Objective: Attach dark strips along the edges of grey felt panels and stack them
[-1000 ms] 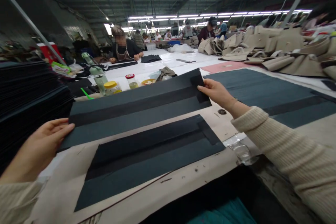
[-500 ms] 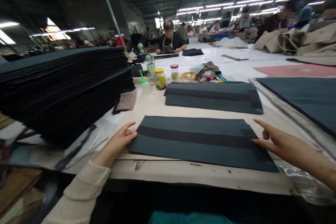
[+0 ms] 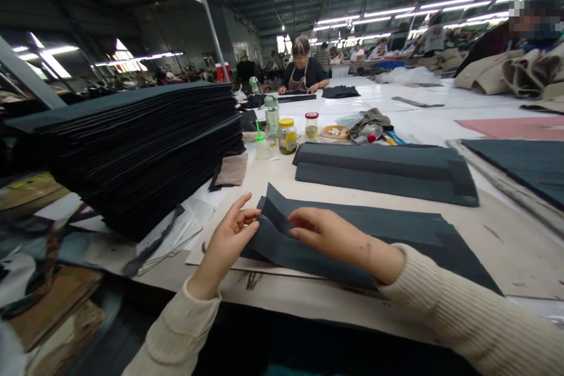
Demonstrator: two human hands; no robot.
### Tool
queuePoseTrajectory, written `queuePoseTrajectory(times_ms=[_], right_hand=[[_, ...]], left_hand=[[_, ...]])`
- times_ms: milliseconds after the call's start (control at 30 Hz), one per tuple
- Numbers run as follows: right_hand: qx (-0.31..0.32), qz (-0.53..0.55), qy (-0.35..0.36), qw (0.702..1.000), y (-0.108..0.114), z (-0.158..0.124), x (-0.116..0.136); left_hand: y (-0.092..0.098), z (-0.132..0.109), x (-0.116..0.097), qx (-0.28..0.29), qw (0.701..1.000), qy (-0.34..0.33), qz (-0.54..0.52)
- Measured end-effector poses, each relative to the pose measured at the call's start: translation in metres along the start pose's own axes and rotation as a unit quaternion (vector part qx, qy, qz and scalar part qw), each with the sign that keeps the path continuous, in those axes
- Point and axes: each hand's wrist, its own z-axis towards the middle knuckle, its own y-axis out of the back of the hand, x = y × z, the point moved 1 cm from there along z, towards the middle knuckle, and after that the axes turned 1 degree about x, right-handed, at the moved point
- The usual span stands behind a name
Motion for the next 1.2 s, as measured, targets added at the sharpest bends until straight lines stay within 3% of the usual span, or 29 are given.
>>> queuePoseTrajectory(times_ms=[67,167,300,400,633,733,900,1067,1200], right_hand=[[-0.026,0.046,-0.005,0.999,-0.007,0.013,0.001],[-0.042,0.146,-0.066,0.986,-0.008,0.017,-0.006],[0.023,0.277,-0.192,0.941,-0.002,0.006,-0.017],[0.057,0.325,-0.247,0.911,0.0,-0.002,-0.022],[0.016,0.359,-0.272,0.893,0.0,-0.01,-0.033],[0.012,0.365,-0.268,0.891,0.0,-0.013,-0.036],[0.012,0.374,-0.256,0.891,0.001,-0.017,-0.038],[0.009,0.363,-0.241,0.9,0.006,-0.019,-0.034],[0.02,0.343,-0.235,0.909,0.003,-0.018,-0.032]], left_hand=[[-0.011,-0.002,-0.004,0.013,1.0,-0.024,0.014],[-0.027,-0.005,-0.003,0.041,0.997,-0.053,0.036],[-0.048,-0.011,0.003,0.064,0.988,-0.094,0.106],[-0.062,-0.018,0.005,0.079,0.977,-0.113,0.163],[-0.071,-0.025,0.012,0.083,0.913,-0.227,0.329],[-0.069,-0.025,0.018,0.087,0.897,-0.243,0.36],[-0.07,-0.022,0.024,0.063,0.906,-0.227,0.352],[-0.066,-0.012,0.022,-0.028,0.944,-0.138,0.299],[-0.064,-0.004,0.019,-0.05,0.96,-0.07,0.268]])
